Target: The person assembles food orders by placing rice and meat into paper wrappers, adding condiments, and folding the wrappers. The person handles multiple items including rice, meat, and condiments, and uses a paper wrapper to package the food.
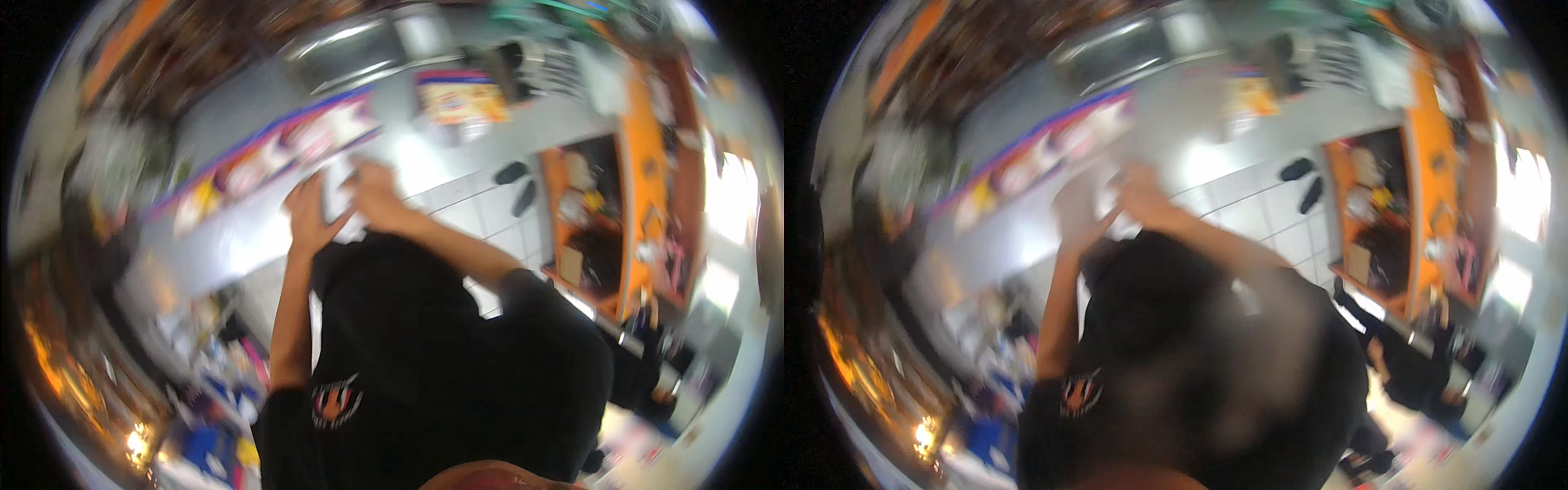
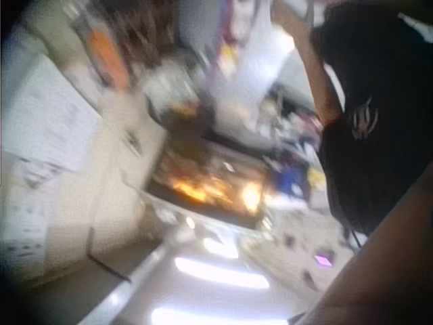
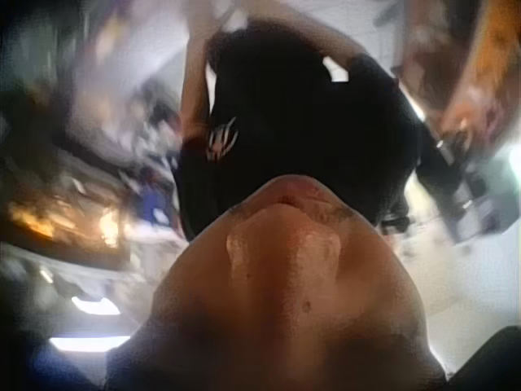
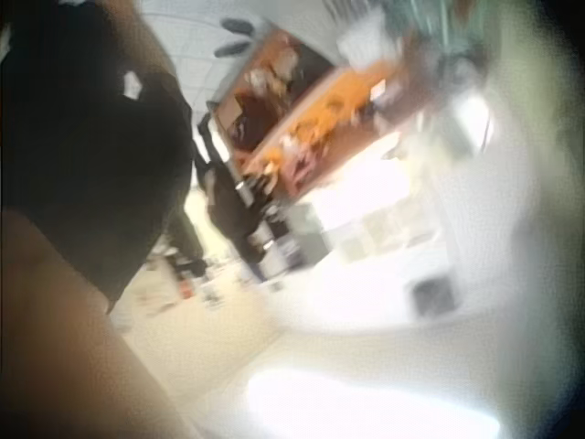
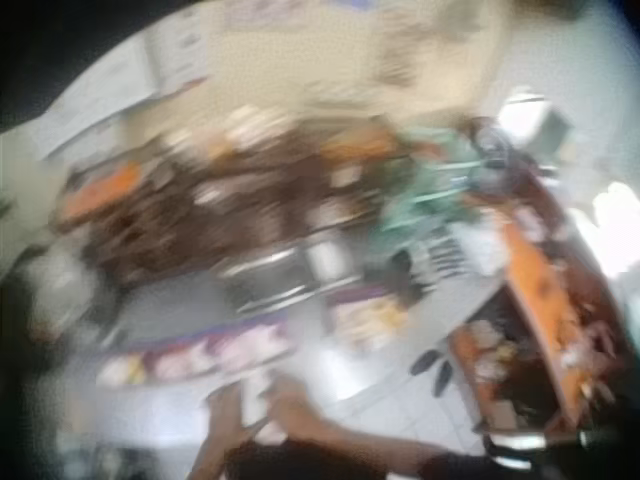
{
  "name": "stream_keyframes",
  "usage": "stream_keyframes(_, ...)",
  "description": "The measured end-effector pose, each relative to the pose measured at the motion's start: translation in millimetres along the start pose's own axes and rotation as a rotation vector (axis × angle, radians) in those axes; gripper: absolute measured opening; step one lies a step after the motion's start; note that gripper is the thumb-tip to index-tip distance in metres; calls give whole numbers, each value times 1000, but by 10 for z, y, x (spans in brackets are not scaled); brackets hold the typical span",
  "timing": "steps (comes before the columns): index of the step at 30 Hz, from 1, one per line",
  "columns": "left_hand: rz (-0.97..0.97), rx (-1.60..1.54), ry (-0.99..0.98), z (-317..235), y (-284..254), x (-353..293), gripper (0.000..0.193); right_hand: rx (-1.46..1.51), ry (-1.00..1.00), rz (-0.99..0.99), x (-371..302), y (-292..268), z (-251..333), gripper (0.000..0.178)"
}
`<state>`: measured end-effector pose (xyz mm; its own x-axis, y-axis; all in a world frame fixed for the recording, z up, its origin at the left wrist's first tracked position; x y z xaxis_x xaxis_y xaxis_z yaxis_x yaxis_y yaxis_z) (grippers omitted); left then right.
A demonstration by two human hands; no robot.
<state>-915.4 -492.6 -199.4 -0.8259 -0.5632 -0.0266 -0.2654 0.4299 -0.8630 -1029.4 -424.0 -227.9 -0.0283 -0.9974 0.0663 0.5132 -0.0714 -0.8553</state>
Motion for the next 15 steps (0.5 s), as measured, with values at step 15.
stream_keyframes(15, 7, 86, -36, 73, -46, -197, 118, -125, -39, -36, -153, -27, 320, 34)
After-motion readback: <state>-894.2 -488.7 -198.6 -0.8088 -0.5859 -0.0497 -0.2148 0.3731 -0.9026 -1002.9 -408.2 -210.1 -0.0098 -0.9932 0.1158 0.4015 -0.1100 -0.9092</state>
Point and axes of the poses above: each hand's wrist, its own x-axis towards the middle knuckle, its own y-axis out of the palm, z = x × y, the point moved 10 cm from there along x, towards the middle knuckle, and after that the axes turned 8 degrees about z, right-handed, at the moved point
